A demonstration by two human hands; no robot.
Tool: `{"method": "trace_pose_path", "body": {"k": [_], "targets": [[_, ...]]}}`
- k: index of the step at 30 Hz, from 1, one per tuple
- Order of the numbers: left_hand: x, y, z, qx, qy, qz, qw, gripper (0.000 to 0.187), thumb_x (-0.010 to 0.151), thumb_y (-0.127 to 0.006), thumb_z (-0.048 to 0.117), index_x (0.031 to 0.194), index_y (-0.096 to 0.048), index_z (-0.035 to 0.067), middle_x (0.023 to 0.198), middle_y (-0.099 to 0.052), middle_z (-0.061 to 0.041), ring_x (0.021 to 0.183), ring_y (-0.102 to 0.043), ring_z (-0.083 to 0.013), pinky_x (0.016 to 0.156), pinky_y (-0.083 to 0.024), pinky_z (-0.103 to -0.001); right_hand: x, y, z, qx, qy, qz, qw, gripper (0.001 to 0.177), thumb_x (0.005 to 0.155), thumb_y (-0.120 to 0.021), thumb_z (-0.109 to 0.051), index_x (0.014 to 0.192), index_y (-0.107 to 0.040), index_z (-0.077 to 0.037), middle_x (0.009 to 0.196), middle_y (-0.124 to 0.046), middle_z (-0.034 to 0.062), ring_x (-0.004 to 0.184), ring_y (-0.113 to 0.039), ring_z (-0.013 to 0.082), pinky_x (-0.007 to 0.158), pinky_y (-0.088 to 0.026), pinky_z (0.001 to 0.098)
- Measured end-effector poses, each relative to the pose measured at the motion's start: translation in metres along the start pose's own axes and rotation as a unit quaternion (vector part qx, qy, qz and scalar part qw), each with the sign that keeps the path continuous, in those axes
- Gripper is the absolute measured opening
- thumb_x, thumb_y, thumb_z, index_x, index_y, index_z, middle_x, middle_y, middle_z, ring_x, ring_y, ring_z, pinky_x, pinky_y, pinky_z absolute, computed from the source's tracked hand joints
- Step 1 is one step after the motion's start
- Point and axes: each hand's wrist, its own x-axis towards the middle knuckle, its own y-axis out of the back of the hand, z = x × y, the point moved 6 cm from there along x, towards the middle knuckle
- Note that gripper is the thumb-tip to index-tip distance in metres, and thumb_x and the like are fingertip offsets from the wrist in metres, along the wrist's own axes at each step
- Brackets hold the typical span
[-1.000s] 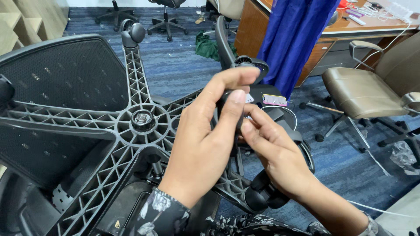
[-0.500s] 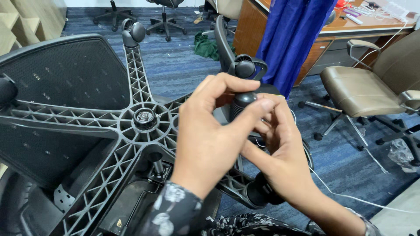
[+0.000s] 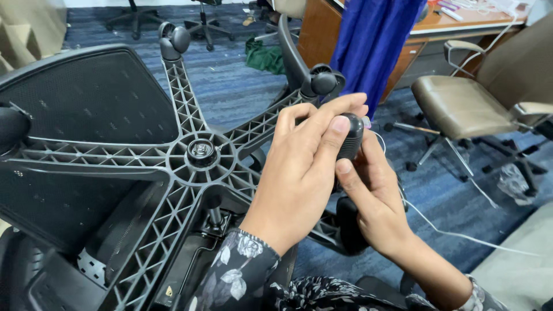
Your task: The person uses a black rubber mallet to tap and secure a caster wheel into the base of an overturned office chair. They repeatedly strike the wheel hub to ensure it is firmly seated in the base socket.
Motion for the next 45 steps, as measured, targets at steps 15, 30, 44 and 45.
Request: {"method": "trace_pose_path", "body": {"k": [15,30,44,45], "targets": [[-0.006,0.001,0.000,0.033,0.004,0.069,0.997,0.038,0.090,-0.073,0.026,0.119,-0.063,0.004,0.105,-0.064,-0.015,0.094,-0.068,-0.0253,0.085,-0.055,-0.034,-0.010,0.015,0.015,-0.010,0.029,0.034,0.999,0.058,0.104,-0.055,-0.011,0.155,-0.028,-0.005,0.138,-0.052,0.0069,0.120,-0.054,0.0104,0.101,-0.046,0.0266],[-0.004,0.005,0.007,0.038,-0.004,0.092,0.995,0.024,0.093,-0.073,0.017,0.113,-0.069,0.006,0.105,-0.069,-0.011,0.097,-0.074,-0.0235,0.086,-0.058,-0.034,-0.006,0.006,-0.009,0.032,-0.004,0.030,0.999,0.051,0.103,-0.053,-0.013,0.151,-0.040,-0.005,0.127,-0.056,0.0016,0.108,-0.051,0.0086,0.093,-0.042,0.0241],[0.005,-0.022,0.010,0.020,-0.011,0.069,0.997,0.034,0.096,-0.061,0.015,0.127,-0.057,0.000,0.124,-0.065,-0.014,0.115,-0.066,-0.0262,0.101,-0.051,-0.034,0.012,0.023,0.024,0.108,-0.070,-0.088,0.988,0.062,0.094,-0.059,-0.008,0.153,-0.040,-0.005,0.132,-0.059,0.0054,0.118,-0.057,0.0129,0.105,-0.043,0.0301],[0.004,-0.023,0.011,0.021,-0.006,0.049,0.999,0.033,0.100,-0.062,0.016,0.129,-0.060,0.001,0.127,-0.067,-0.014,0.118,-0.068,-0.0259,0.104,-0.051,-0.034,0.012,0.023,0.024,0.104,-0.063,-0.098,0.988,0.056,0.098,-0.058,-0.010,0.151,-0.041,-0.003,0.132,-0.058,0.0059,0.119,-0.056,0.0129,0.105,-0.043,0.0300]]}}
